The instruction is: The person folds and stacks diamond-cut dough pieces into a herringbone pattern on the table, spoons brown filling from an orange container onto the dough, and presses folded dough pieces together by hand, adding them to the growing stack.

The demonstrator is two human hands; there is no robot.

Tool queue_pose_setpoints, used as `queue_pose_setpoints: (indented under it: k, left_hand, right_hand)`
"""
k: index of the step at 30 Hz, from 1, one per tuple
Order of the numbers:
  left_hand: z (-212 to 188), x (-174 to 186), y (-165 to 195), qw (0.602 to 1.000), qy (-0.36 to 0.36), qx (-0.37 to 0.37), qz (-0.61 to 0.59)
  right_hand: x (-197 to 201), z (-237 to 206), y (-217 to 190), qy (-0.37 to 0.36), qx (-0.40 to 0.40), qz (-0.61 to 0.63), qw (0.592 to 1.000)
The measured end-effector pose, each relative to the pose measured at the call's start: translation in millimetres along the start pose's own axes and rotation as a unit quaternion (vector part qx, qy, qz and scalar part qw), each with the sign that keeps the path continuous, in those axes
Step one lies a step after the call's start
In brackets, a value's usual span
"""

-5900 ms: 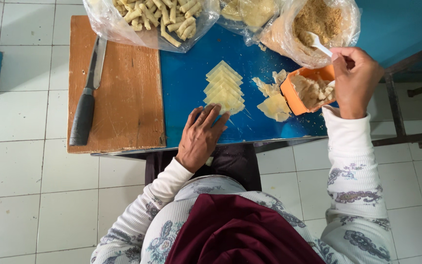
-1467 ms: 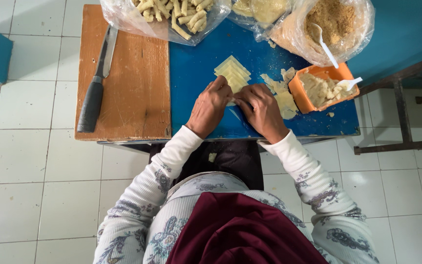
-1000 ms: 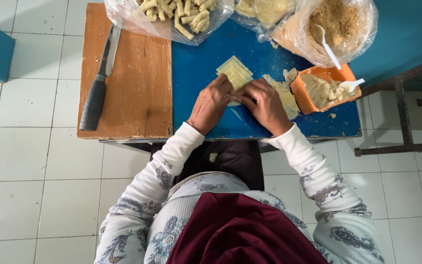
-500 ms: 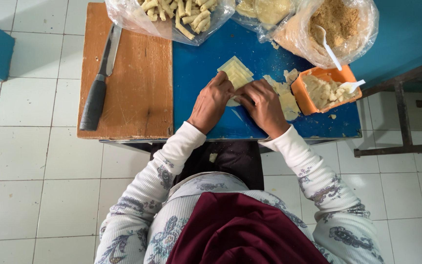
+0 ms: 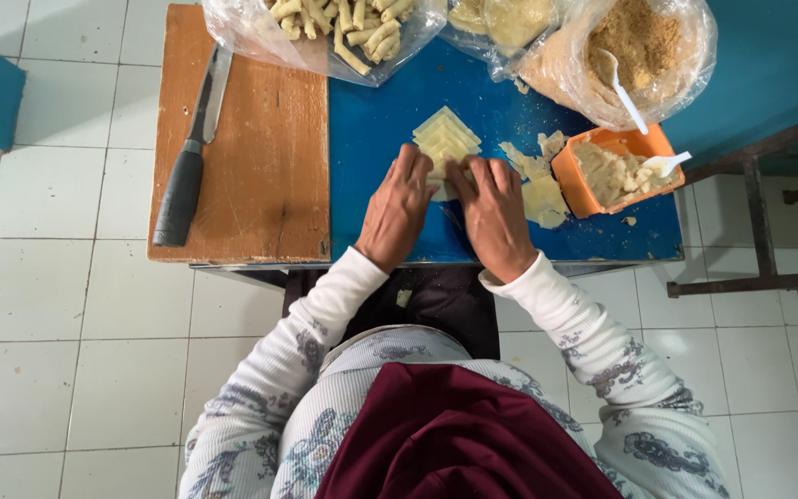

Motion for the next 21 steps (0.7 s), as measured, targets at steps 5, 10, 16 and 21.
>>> queue_pose_setpoints:
  k: [5,10,16,21]
  left_hand:
    - [-16,-3,11,0.997,-0.038,-0.023,0.055]
    - [-22,-8,15,0.987,-0.05,-0.074,0.135]
    - [-26,-12,13,0.985,-0.055,-0.075,0.145]
    - [-26,-13,16,0.981,-0.069,-0.077,0.165]
  right_hand:
    - [-17,15,9,0.0,-0.002,-0.028,1.0]
    - [-32,38,27,-0.028,0.004,-0.012,1.0]
    - [-25,43,37,-0.062,-0.002,0.189,0.98]
    - [-22,49,24,-0.032,0.017,0.163,0.986]
Point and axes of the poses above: each hand's wrist, its own z-axis towards the middle knuckle, its own x-axis out of the back of the hand, y = z × x, the point moved 5 cm from there along z, towards the middle knuckle, and after that the axes turned 9 degrees about -x, right-handed, at the moved point
